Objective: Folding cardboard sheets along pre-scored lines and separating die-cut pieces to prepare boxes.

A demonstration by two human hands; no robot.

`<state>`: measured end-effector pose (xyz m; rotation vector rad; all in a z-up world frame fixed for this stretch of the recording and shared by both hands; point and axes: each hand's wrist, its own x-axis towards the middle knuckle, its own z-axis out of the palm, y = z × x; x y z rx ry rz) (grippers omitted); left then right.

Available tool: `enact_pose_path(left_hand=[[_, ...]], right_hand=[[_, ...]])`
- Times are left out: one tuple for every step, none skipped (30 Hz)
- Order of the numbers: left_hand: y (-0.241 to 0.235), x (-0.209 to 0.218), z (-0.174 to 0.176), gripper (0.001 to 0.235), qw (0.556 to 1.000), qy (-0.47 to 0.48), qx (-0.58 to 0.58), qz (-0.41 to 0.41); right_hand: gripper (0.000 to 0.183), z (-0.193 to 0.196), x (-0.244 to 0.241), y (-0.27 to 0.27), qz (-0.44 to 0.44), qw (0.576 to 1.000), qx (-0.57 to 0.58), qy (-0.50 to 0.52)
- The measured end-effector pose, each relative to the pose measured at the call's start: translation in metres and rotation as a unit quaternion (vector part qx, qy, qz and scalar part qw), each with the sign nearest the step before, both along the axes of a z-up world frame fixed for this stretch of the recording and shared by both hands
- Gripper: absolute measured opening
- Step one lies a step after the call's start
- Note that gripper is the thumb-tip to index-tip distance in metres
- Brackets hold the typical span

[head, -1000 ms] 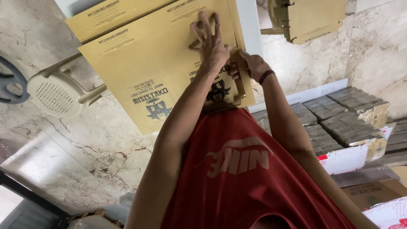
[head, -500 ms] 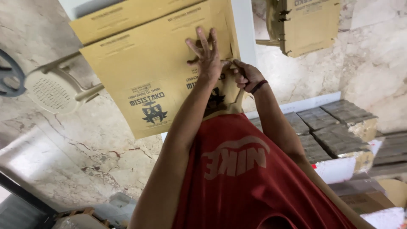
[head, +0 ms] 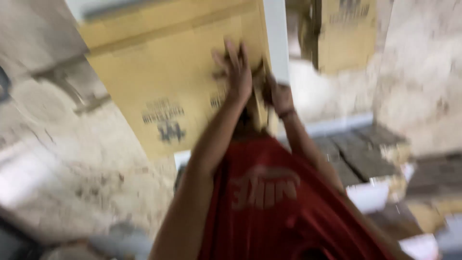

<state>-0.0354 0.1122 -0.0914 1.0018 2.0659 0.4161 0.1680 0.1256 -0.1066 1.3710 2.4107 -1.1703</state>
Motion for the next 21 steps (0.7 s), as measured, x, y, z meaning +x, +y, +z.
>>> enact_pose_path(left_hand=[[-0.003, 0.002, 0.034, 0.079, 1.000, -0.011, -0.014, 0.000], [-0.006, 0.004, 0.069, 0.101, 0.995, 0.008, -0.093, -0.046], [0.030, -0.017, 0.096, 0.125, 0.985, 0.047, -0.139, -0.085], [0.044, -0.025, 0.109, 0.125, 0.988, 0.056, -0.122, -0.078], [0.042, -0.025, 0.125, 0.121, 0.981, 0.049, -0.164, -0.097], [0.040, -0.025, 0.141, 0.117, 0.971, 0.041, -0.205, -0.116], [0.033, -0.021, 0.123, 0.117, 0.971, 0.035, -0.209, -0.114], [0.025, -0.017, 0.106, 0.114, 0.959, 0.111, -0.188, -0.177], [0.030, -0.021, 0.087, 0.113, 0.939, 0.194, -0.157, -0.234], [0.026, -0.020, 0.083, 0.113, 0.941, 0.197, -0.152, -0.229], [0.021, -0.019, 0.080, 0.099, 0.930, 0.205, -0.091, -0.292], [0.016, -0.019, 0.075, 0.089, 0.911, 0.213, -0.030, -0.353], [0.014, -0.020, 0.066, 0.089, 0.911, 0.213, -0.030, -0.351], [0.011, -0.020, 0.057, 0.087, 0.906, 0.233, -0.014, -0.352], [0.008, -0.021, 0.048, 0.086, 0.901, 0.253, 0.002, -0.354], [0.002, -0.014, 0.054, 0.086, 0.901, 0.254, 0.002, -0.352], [-0.001, -0.012, 0.060, 0.065, 0.899, 0.278, 0.020, -0.338], [-0.005, -0.010, 0.066, 0.049, 0.896, 0.302, 0.037, -0.324], [-0.002, -0.008, 0.053, 0.049, 0.895, 0.308, 0.037, -0.320], [0.001, -0.006, 0.040, 0.049, 0.883, 0.338, 0.028, -0.324], [-0.007, 0.006, 0.029, 0.051, 0.871, 0.354, 0.018, -0.339]], right_hand=[[0.066, 0.049, -0.022, 0.000, 0.000, 1.000, -0.014, -0.011], [0.036, 0.098, -0.046, 0.006, -0.234, 0.950, -0.199, -0.052], [0.054, 0.138, -0.086, 0.053, -0.440, 0.828, -0.341, -0.065], [0.054, 0.131, -0.093, 0.073, -0.435, 0.837, -0.329, -0.051], [0.058, 0.130, -0.091, 0.078, -0.379, 0.857, -0.340, -0.081], [0.069, 0.127, -0.089, 0.083, -0.322, 0.873, -0.349, -0.110], [0.069, 0.128, -0.091, 0.085, -0.321, 0.872, -0.350, -0.117], [0.062, 0.130, -0.093, 0.087, -0.294, 0.867, -0.386, -0.114], [0.056, 0.130, -0.104, 0.103, -0.263, 0.865, -0.414, -0.102], [0.056, 0.116, -0.100, 0.099, -0.260, 0.869, -0.408, -0.101], [0.040, 0.102, -0.098, 0.094, -0.254, 0.901, -0.343, -0.077], [0.050, 0.088, -0.096, 0.089, -0.246, 0.928, -0.275, -0.051], [0.050, 0.070, -0.088, 0.084, -0.245, 0.928, -0.275, -0.051], [0.053, 0.051, -0.080, 0.079, -0.220, 0.950, -0.219, 0.033], [0.057, 0.033, -0.072, 0.073, -0.192, 0.961, -0.161, 0.118], [0.057, 0.065, -0.077, 0.068, -0.190, 0.961, -0.160, 0.119], [0.049, 0.094, -0.087, 0.067, -0.201, 0.958, -0.169, 0.119], [0.045, 0.124, -0.096, 0.065, -0.212, 0.954, -0.178, 0.118], [0.045, 0.121, -0.094, 0.073, -0.207, 0.954, -0.176, 0.124], [0.047, 0.117, -0.092, 0.081, -0.168, 0.963, -0.149, 0.149], [0.049, 0.116, -0.079, 0.078, -0.140, 0.968, -0.128, 0.162]])
